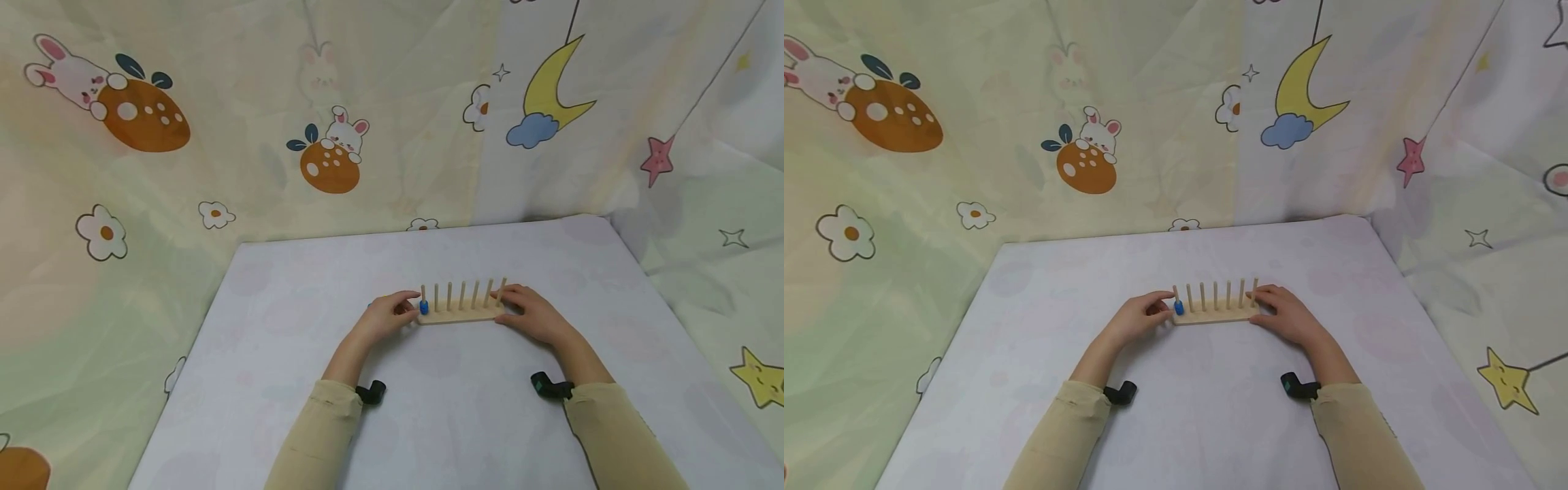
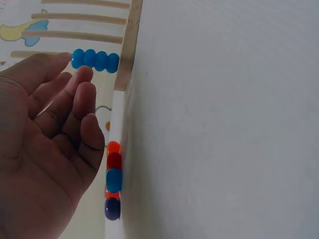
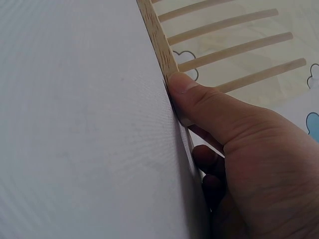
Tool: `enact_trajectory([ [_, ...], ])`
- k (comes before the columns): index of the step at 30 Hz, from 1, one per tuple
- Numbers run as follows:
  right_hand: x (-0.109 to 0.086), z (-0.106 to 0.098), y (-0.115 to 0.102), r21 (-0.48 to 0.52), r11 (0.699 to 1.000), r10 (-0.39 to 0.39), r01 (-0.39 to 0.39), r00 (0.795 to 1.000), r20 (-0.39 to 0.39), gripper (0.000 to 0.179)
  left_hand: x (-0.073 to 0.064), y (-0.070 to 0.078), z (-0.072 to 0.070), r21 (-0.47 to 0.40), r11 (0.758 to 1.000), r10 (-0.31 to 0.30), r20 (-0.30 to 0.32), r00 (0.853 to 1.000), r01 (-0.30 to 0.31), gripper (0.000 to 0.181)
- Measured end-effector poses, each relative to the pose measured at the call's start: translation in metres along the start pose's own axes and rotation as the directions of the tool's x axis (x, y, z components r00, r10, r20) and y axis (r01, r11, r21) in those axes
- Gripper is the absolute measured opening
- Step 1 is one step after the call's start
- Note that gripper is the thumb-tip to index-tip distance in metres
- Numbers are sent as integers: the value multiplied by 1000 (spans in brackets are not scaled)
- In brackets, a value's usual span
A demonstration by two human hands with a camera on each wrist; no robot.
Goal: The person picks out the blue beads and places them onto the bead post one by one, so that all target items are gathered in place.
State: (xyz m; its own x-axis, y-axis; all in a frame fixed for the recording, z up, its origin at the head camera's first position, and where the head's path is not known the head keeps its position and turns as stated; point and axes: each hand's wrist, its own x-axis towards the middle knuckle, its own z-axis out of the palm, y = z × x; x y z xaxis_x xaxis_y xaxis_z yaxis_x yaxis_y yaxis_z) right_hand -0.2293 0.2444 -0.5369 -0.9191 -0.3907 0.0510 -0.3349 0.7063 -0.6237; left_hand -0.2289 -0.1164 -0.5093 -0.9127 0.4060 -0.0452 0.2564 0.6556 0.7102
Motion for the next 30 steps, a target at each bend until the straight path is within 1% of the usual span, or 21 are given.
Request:
enact_trajectory([
  [5,0,0,0,-7,1000,2,-2,1000,3,58,-12,-12,-3,4,1000,-20,-44,999,20,38],
  [7,1,0,1,-6,1000,-1,1,1000,2,58,-18,-18,-5,0,999,-38,-53,998,38,37],
  [11,2,0,2,-13,1000,-4,4,1000,4,59,-31,-29,-10,-14,996,-84,-64,994,83,34],
  [14,2,0,3,-19,1000,-5,5,1000,2,60,-40,-36,-15,-29,991,-129,-77,989,127,32],
  [17,2,0,3,-15,1000,-6,6,1000,0,59,-48,-42,-21,-20,986,-169,-90,982,168,30],
  [19,3,0,3,-13,1000,-6,6,1000,-1,59,-52,-44,-24,-9,983,-185,-91,979,185,30],
  [22,3,0,3,-10,1000,-1,1,1000,-1,59,-53,-48,-24,15,983,-179,-91,980,181,31],
  [23,3,0,3,-12,1000,0,0,1000,-1,59,-54,-49,-24,22,985,-166,-94,982,169,30],
  [27,3,1,3,-16,1000,4,-4,1000,2,59,-51,-52,-21,69,988,-129,-95,987,136,32],
  [30,3,1,4,-14,1000,1,-1,1000,1,59,-49,-52,-18,89,987,-124,-101,987,133,33],
])
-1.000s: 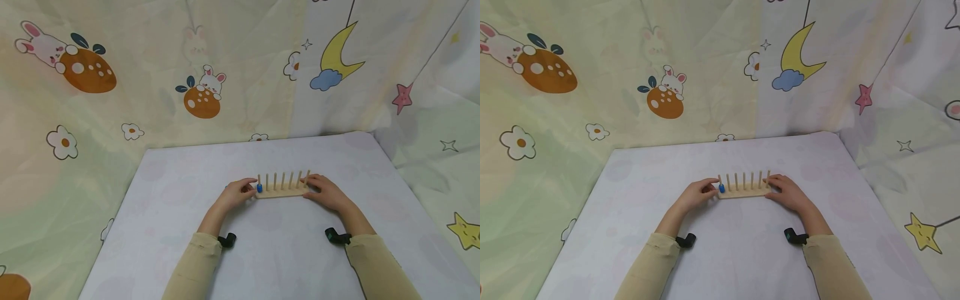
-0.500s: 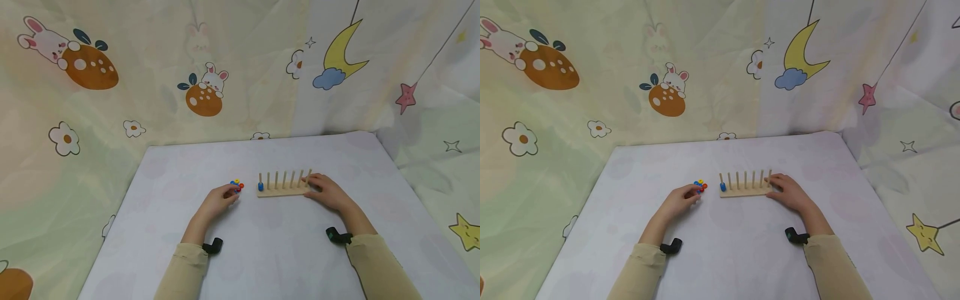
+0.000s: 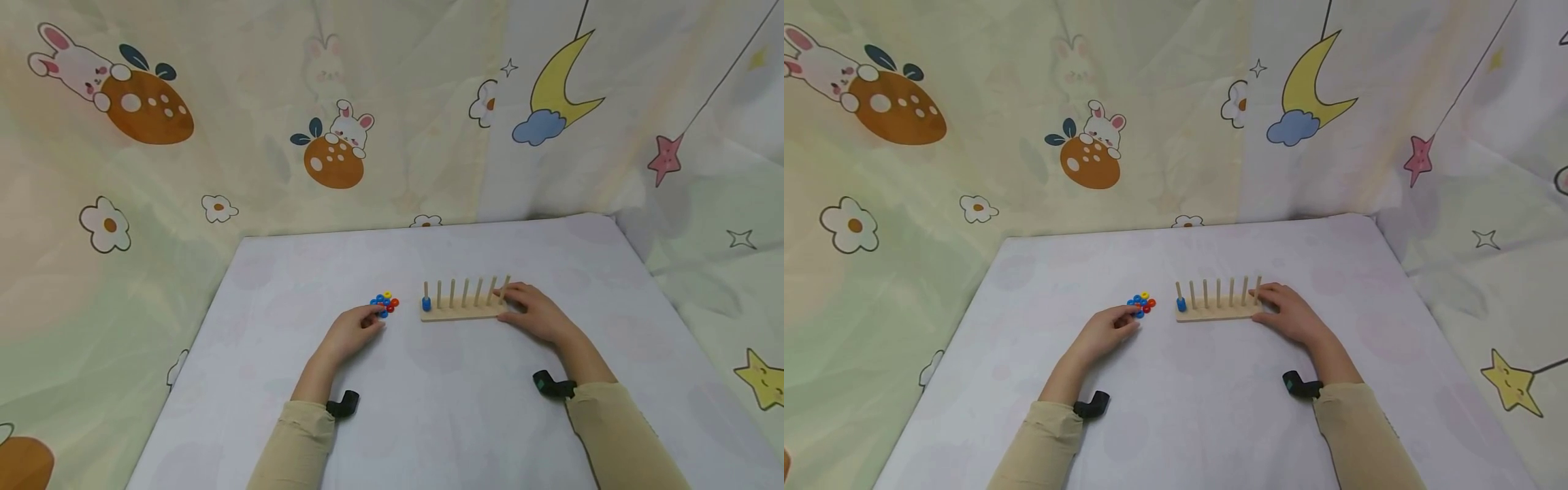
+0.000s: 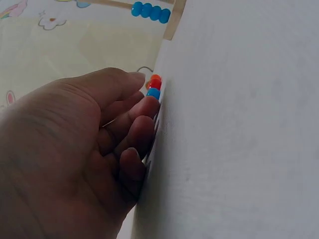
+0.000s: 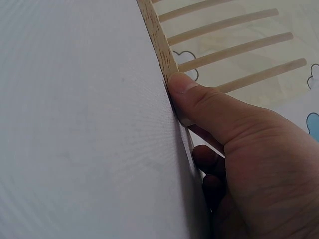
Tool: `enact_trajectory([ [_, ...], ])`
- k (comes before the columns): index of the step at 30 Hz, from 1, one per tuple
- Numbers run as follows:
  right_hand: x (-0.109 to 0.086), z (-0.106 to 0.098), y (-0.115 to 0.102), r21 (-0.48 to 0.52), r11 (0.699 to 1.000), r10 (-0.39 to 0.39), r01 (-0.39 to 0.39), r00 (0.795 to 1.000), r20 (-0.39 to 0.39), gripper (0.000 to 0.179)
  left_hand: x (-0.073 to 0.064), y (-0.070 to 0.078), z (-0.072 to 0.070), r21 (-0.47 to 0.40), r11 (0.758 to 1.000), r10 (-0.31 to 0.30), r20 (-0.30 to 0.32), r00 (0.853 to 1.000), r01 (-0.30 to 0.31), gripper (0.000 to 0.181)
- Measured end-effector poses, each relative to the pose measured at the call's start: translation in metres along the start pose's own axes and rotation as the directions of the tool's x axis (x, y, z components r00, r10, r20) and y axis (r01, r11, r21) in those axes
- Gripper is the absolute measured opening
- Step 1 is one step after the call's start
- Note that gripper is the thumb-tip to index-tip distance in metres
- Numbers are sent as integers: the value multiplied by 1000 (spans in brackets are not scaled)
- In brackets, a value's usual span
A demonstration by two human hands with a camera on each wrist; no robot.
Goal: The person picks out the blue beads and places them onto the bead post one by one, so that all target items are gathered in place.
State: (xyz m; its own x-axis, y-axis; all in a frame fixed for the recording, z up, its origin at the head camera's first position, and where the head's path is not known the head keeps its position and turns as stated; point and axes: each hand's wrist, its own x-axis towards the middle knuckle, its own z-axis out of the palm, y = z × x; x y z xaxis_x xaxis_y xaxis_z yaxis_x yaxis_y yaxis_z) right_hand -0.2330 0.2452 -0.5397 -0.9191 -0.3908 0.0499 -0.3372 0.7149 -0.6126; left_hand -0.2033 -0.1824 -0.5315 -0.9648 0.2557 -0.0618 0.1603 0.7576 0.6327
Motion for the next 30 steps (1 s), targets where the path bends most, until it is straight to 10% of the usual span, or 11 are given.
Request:
enact_trajectory([
  [30,-1,-1,0,2,1000,-7,7,1000,13,60,5,10,3,47,999,-7,-7,1000,7,15],
])
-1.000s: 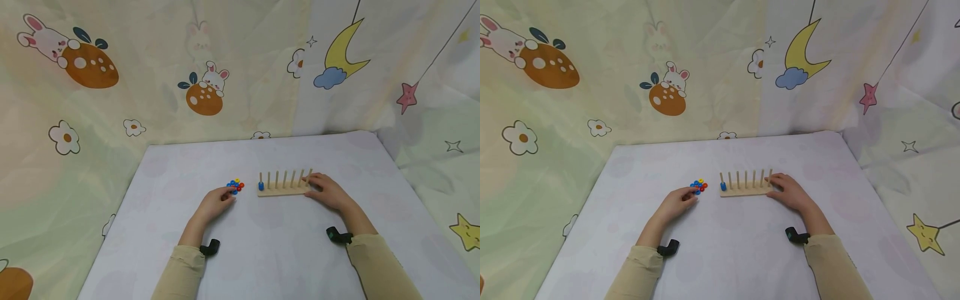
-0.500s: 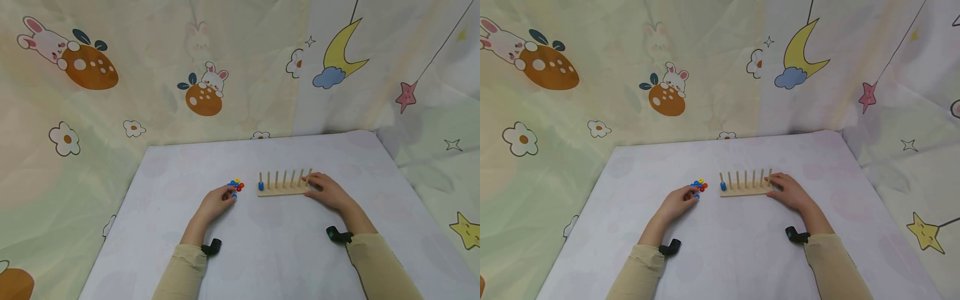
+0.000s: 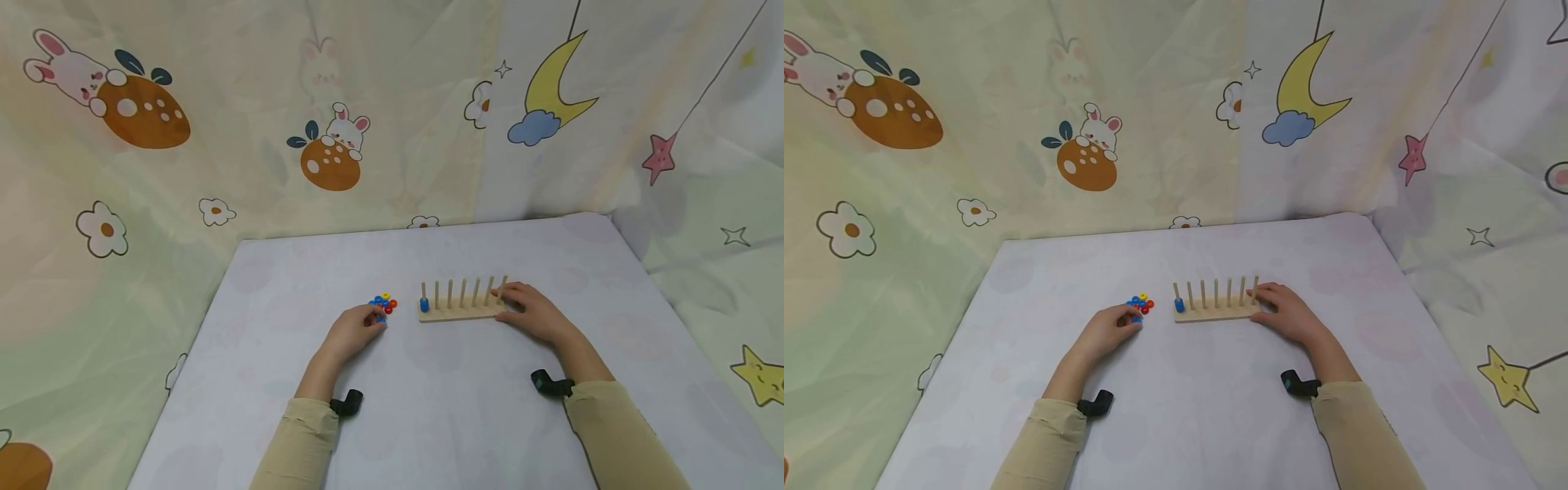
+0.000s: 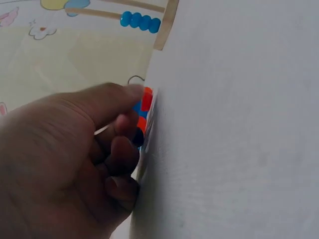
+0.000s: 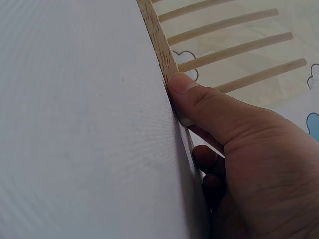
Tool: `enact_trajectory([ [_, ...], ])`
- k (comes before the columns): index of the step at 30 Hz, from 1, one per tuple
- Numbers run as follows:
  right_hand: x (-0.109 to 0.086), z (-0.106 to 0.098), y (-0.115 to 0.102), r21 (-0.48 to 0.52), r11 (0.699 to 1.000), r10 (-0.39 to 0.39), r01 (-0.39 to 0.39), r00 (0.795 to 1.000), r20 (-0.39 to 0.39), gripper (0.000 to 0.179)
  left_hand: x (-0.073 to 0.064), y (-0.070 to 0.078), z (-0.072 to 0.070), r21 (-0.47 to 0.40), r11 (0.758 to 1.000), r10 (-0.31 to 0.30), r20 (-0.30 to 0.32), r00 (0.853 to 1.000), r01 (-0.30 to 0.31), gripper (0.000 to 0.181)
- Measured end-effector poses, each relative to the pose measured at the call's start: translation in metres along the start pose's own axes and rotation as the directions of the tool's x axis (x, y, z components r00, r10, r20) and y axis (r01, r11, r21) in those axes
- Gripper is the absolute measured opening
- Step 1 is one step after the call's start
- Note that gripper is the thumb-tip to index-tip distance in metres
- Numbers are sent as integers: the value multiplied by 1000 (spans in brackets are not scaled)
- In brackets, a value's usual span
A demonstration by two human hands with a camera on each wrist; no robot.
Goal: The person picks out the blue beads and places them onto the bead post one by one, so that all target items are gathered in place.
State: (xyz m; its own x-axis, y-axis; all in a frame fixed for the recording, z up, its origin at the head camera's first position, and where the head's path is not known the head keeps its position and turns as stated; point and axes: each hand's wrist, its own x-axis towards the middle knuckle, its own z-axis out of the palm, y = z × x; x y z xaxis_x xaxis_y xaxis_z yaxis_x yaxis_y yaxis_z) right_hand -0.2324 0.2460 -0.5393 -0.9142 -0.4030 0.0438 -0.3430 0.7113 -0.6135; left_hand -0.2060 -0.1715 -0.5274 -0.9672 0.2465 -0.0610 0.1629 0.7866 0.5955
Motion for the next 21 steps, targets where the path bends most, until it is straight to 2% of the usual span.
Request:
enact_trajectory([
  [8,0,0,1,5,1000,-9,9,1000,-7,59,4,10,-8,-79,997,23,-10,1000,-24,16],
  [17,-1,0,0,6,1000,-14,14,1000,-3,60,15,23,-19,-50,993,101,-32,994,-103,17],
  [21,-1,-1,0,5,1000,-19,19,1000,-2,60,19,30,-23,-53,993,108,-19,994,-109,19],
])
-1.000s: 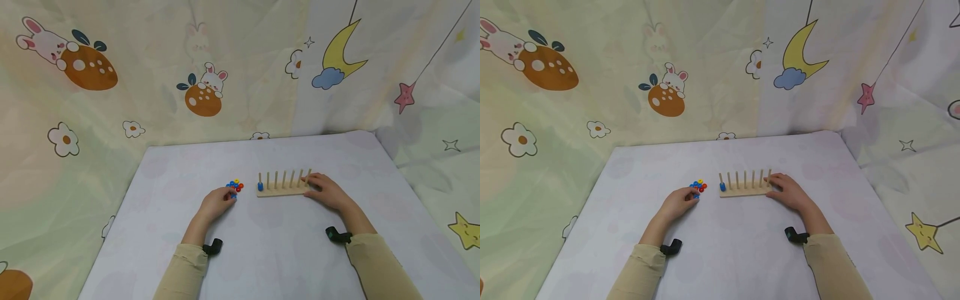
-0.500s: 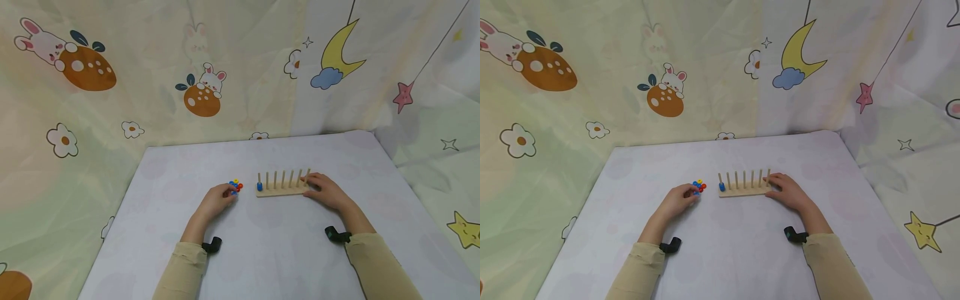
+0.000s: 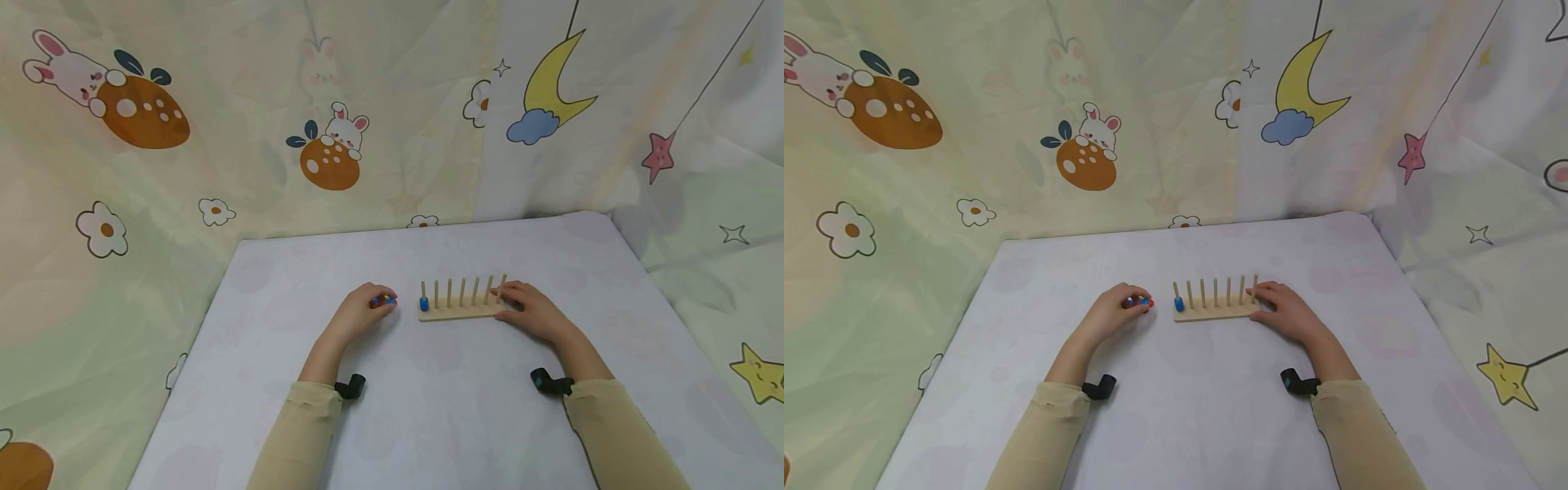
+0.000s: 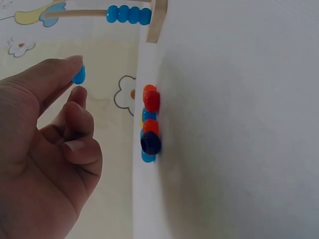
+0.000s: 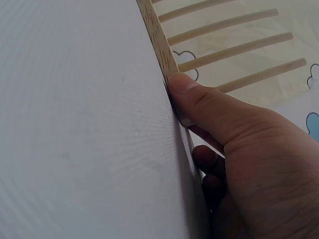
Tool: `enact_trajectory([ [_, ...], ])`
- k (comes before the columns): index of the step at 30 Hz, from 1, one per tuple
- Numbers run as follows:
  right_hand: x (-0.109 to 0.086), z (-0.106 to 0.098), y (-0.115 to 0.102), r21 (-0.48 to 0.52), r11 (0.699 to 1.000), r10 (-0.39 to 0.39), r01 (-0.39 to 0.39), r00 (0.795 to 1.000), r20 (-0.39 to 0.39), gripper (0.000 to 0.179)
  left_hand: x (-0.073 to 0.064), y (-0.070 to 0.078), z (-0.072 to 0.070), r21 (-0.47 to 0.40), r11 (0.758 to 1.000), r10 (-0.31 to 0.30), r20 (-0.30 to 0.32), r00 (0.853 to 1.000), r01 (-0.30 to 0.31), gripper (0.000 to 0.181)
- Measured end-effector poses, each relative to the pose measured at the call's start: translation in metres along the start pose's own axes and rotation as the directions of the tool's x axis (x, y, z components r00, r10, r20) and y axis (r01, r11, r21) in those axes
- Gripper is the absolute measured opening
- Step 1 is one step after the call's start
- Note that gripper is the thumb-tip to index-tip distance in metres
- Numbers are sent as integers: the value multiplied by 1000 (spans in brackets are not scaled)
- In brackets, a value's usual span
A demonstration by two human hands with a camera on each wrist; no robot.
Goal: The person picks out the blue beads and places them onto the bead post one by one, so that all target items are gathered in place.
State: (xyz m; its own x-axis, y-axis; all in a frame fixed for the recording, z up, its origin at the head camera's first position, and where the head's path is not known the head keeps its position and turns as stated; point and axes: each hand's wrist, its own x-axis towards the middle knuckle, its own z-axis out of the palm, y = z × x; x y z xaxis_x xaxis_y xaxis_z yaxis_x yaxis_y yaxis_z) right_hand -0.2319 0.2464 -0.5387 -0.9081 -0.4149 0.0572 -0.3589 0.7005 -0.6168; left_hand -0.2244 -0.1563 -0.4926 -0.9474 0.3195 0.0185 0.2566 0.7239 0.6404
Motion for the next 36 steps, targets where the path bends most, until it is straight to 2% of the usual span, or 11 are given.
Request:
enact_trajectory([
  [9,0,0,1,6,1000,20,-20,1000,5,59,9,19,-7,-42,999,9,34,999,-7,29],
  [13,-1,0,0,8,1000,19,-19,1000,5,59,14,27,-10,-69,997,21,20,1000,-19,32],
  [17,-1,0,1,7,1000,13,-13,1000,4,60,18,36,-12,-58,997,44,-5,999,-44,30],
  [25,-1,0,2,-4,1000,-8,8,1000,-6,59,23,55,-14,-88,992,93,13,996,-91,28],
  [30,-1,0,1,-1,1000,-4,4,1000,-9,59,25,60,-12,-108,989,106,16,994,-104,26],
  [36,-1,-1,-1,18,1000,-1,2,1000,-13,58,28,63,-8,-71,989,133,9,991,-132,26],
])
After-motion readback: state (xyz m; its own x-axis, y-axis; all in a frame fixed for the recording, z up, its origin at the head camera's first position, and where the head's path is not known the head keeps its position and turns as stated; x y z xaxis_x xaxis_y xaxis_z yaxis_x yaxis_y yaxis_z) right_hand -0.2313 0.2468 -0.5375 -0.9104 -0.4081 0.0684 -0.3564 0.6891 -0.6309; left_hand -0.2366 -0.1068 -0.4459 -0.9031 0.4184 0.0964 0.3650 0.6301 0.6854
